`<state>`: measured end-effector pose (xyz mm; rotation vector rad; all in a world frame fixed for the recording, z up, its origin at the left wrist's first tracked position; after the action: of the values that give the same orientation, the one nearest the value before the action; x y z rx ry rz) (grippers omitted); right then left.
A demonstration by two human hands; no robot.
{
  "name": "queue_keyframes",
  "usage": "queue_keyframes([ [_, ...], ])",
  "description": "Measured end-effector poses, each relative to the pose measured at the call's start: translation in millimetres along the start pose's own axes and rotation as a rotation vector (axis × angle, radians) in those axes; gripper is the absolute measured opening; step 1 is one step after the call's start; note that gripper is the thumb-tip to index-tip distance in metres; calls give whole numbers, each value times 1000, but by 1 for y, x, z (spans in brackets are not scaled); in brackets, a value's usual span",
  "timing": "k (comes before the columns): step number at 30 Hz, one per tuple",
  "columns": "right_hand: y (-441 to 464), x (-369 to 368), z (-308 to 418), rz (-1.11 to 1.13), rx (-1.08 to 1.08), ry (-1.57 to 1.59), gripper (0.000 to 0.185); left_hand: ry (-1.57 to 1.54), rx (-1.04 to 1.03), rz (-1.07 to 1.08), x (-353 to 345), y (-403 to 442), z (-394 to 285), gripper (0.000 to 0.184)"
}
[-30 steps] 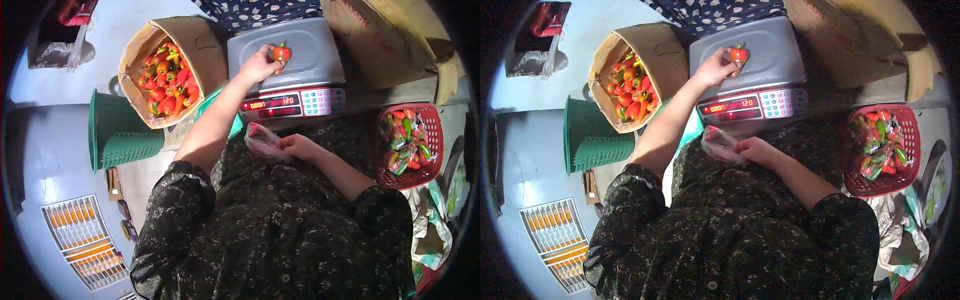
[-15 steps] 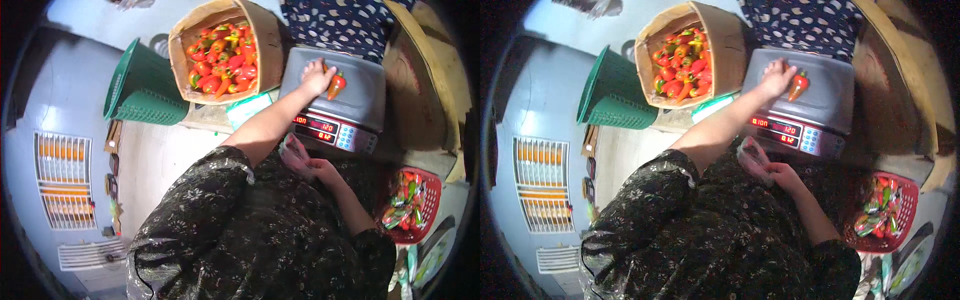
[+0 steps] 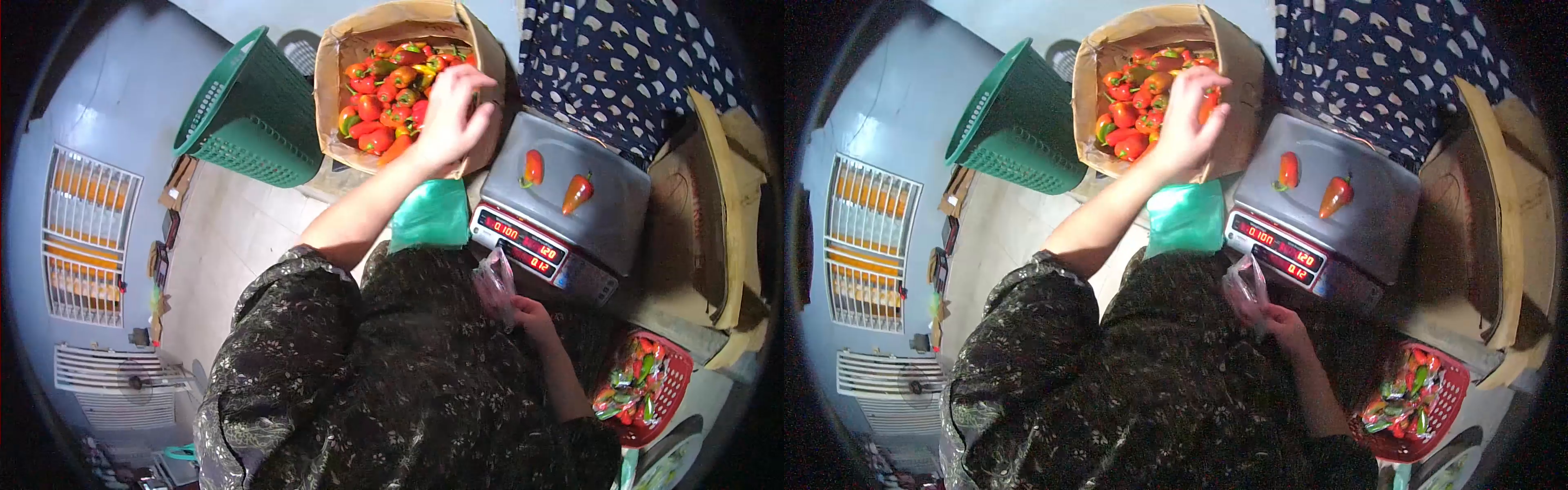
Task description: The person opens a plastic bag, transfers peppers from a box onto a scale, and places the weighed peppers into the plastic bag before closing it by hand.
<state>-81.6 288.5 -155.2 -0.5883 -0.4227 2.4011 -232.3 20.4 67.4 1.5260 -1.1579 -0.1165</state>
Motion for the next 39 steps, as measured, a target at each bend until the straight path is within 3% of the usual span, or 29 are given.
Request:
queue_keyframes([
  [4, -1, -4, 4, -58, -65, 35, 32, 272, 108, 24, 36, -5, 90, 33],
  [9, 6, 11, -21, -105, -95, -15, 32, 619, 653, -29, 64, -3, 192, 52],
  [13, 7, 10, -18, -122, -163, -13, 31, 856, 658, 233, 43, -4, 222, 60],
  [14, 7, 10, -17, -125, -167, 3, 31, 916, 624, 236, 37, -8, 228, 60],
  [16, 9, 10, -24, -171, -202, 31, 30, 895, 803, 273, 32, -9, 237, 60],
  [19, 9, 6, -10, -155, -198, 98, 31, 983, 729, 203, 30, -8, 239, 59],
  [23, 6, -4, 11, -193, -234, 121, 33, 961, 589, 210, 21, -9, 270, 61],
  [26, 10, 12, -20, -82, -200, 127, 37, 672, 678, 374, 22, 0, 245, 63],
  [27, 11, 9, -14, -112, -214, 134, 36, 424, 783, 290, 16, -5, 252, 63],
  [29, 14, -1, -1, -168, -232, 147, 35, 319, 843, 309, 3, 0, 220, 60],
  [31, 14, 3, -2, -125, -238, 84, 35, 410, 712, 453, -9, 3, 183, 50],
  [35, 6, -8, 19, -156, -260, 85, 35, 400, 446, 340, -14, -14, 166, 37],
  [38, 4, 5, -5, -183, -242, 99, 36, -40, 612, 361, 6, -6, 189, 30],
  [39, 2, 3, -2, -181, -236, 105, 36, 152, 729, 336, 19, 8, 179, 24],
])
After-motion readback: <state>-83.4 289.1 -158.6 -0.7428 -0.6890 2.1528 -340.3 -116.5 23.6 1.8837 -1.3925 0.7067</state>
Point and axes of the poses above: each hand's wrist, its own y-axis towards the middle knuckle, its own x-axis out of the back of the hand, z = x × y, the point moved 3 cm from there along y, towards the middle knuckle, and after that the axes turned 11 degrees about -y, right-handed, at the moved point
